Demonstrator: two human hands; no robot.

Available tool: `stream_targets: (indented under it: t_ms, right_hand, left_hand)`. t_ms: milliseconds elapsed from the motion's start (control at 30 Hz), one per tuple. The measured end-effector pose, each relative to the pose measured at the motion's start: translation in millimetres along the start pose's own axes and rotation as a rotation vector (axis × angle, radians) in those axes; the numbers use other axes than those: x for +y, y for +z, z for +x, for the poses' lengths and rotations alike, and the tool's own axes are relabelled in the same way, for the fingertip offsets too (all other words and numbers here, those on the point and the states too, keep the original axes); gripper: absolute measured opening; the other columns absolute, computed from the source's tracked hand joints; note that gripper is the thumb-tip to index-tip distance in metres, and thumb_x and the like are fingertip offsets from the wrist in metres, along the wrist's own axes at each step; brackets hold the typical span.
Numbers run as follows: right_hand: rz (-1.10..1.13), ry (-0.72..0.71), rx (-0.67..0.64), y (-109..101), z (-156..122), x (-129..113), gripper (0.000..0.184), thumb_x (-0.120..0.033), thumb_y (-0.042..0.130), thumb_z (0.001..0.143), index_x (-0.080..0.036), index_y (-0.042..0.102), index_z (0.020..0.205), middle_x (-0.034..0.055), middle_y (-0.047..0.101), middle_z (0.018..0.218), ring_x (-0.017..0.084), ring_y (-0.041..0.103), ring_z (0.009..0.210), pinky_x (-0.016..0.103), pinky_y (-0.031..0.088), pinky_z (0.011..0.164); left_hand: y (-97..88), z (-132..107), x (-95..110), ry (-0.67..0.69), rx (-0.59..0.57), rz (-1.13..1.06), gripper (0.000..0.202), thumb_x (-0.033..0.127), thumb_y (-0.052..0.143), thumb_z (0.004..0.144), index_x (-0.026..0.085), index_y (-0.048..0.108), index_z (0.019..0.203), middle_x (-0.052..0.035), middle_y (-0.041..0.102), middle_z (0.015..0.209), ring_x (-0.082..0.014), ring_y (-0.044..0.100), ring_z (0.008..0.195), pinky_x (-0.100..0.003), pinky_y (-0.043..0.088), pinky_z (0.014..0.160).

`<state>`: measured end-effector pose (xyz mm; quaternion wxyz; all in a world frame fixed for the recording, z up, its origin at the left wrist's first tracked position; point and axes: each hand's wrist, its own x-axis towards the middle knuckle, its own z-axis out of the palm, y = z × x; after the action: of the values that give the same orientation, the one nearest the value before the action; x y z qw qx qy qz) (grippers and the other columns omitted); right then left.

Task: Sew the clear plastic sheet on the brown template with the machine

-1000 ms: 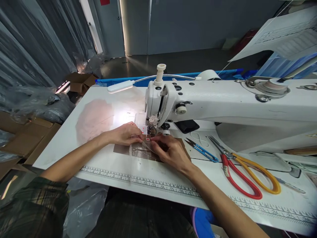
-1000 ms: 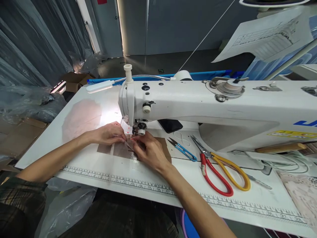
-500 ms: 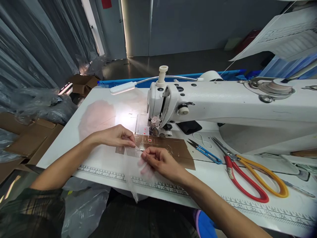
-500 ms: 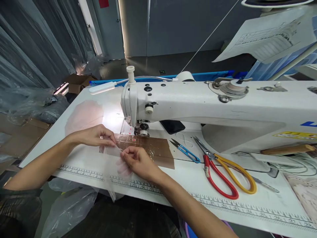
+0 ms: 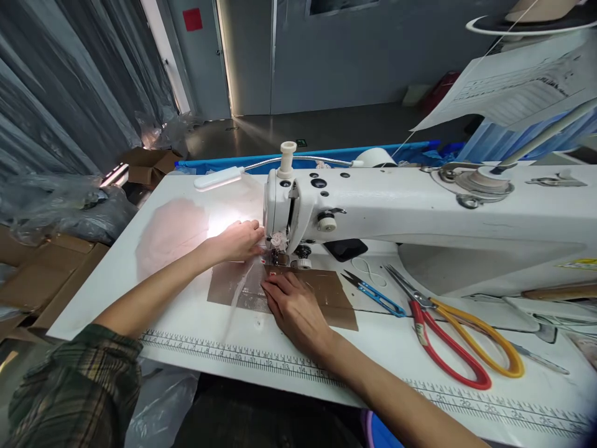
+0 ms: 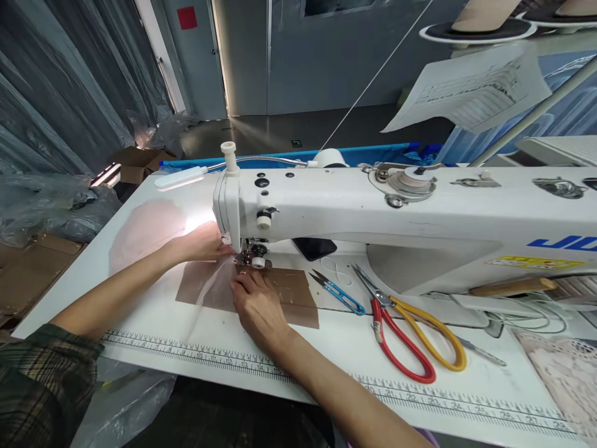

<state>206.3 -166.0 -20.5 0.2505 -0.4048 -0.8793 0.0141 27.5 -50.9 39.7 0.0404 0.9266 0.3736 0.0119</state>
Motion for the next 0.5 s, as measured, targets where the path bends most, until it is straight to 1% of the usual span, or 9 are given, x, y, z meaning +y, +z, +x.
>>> stream_targets:
  t_ms: [67, 100, 200, 267, 333, 400, 467, 500]
  right_hand:
    - [0.046, 0.012, 0.023, 2.2, -1.9, 2.3, 0.023, -0.01, 0.05, 0.089, -0.018, 0.068, 0.103, 0.0103, 0.069, 0.102, 0.025, 0.06, 0.093, 0.04, 0.052, 0.078]
    - [0.069, 0.02, 0.028, 2.3, -2.3, 3.3, 0.024, -0.01, 0.051, 0.089, -0.017, 0.068, 0.104, 0.0106, 0.069, 0.102, 0.026, 0.059, 0.095, 0.04, 0.052, 0.079]
    - [0.156, 0.028, 0.038, 1.0, -2.6, 6.3, 0.028, -0.009, 0.05, 0.087, -0.017, 0.068, 0.107, 0.0111, 0.068, 0.104, 0.027, 0.058, 0.1, 0.043, 0.053, 0.083]
    - [0.231, 0.027, 0.038, -0.1, -3.0, 9.0, 0.033, -0.008, 0.048, 0.086, -0.018, 0.068, 0.11, 0.0106, 0.068, 0.107, 0.026, 0.057, 0.101, 0.045, 0.054, 0.085]
    - [0.293, 0.024, 0.038, -0.7, -3.6, 11.7, 0.037, -0.007, 0.045, 0.085, -0.019, 0.068, 0.112, 0.0098, 0.067, 0.109, 0.026, 0.057, 0.101, 0.046, 0.054, 0.087]
    - [0.318, 0.025, 0.031, -1.0, -4.1, 13.6, 0.038, -0.006, 0.044, 0.084, -0.017, 0.068, 0.111, 0.0099, 0.068, 0.109, 0.025, 0.056, 0.099, 0.045, 0.054, 0.088]
    - [0.308, 0.025, 0.028, -0.9, -4.3, 14.5, 0.038, -0.006, 0.044, 0.083, -0.015, 0.068, 0.111, 0.0107, 0.068, 0.109, 0.025, 0.056, 0.098, 0.044, 0.054, 0.088]
    - [0.298, 0.024, 0.026, -0.7, -4.3, 14.7, 0.038, -0.006, 0.044, 0.083, -0.014, 0.068, 0.112, 0.0109, 0.067, 0.109, 0.025, 0.056, 0.098, 0.044, 0.054, 0.088]
  left_hand:
    - [6.0, 4.3, -2.9, 0.024, 0.022, 0.06, 0.015, 0.023, 0.052, 0.086, 0.013, 0.062, 0.082, -0.0128, 0.063, 0.089, -0.0236, 0.055, 0.078, -0.034, 0.039, 0.069]
    - [9.9, 7.8, -4.2, 0.05, 0.023, 0.078, 0.014, 0.02, 0.051, 0.085, 0.014, 0.06, 0.078, -0.0129, 0.062, 0.087, -0.0243, 0.054, 0.079, -0.035, 0.04, 0.072]
    - [21.3, 23.2, -8.7, 0.153, 0.028, 0.07, 0.013, 0.015, 0.051, 0.08, 0.017, 0.054, 0.068, -0.0094, 0.058, 0.075, -0.0244, 0.052, 0.08, -0.038, 0.04, 0.078]
    - [24.8, 31.6, -11.3, 0.174, 0.084, -0.007, 0.013, 0.013, 0.052, 0.078, 0.018, 0.051, 0.065, -0.0073, 0.056, 0.072, -0.0239, 0.051, 0.08, -0.039, 0.04, 0.082]
    - [23.6, 30.5, -11.5, 0.135, 0.163, -0.08, 0.016, 0.013, 0.051, 0.079, 0.018, 0.05, 0.065, -0.007, 0.056, 0.073, -0.0234, 0.051, 0.078, -0.04, 0.04, 0.082]
    - [19.5, 14.7, -7.3, 0.084, 0.227, -0.099, 0.019, 0.016, 0.047, 0.084, 0.018, 0.051, 0.066, -0.0085, 0.057, 0.078, -0.0229, 0.051, 0.077, -0.042, 0.04, 0.081]
    - [15.9, -15.6, 2.2, 0.082, 0.248, -0.109, 0.024, 0.024, 0.045, 0.089, 0.018, 0.054, 0.068, -0.0095, 0.06, 0.084, -0.0218, 0.051, 0.076, -0.043, 0.041, 0.081]
    - [15.1, -34.3, 8.6, 0.14, 0.213, -0.156, 0.026, 0.029, 0.048, 0.089, 0.018, 0.055, 0.067, -0.0084, 0.061, 0.082, -0.02, 0.051, 0.072, -0.042, 0.042, 0.079]
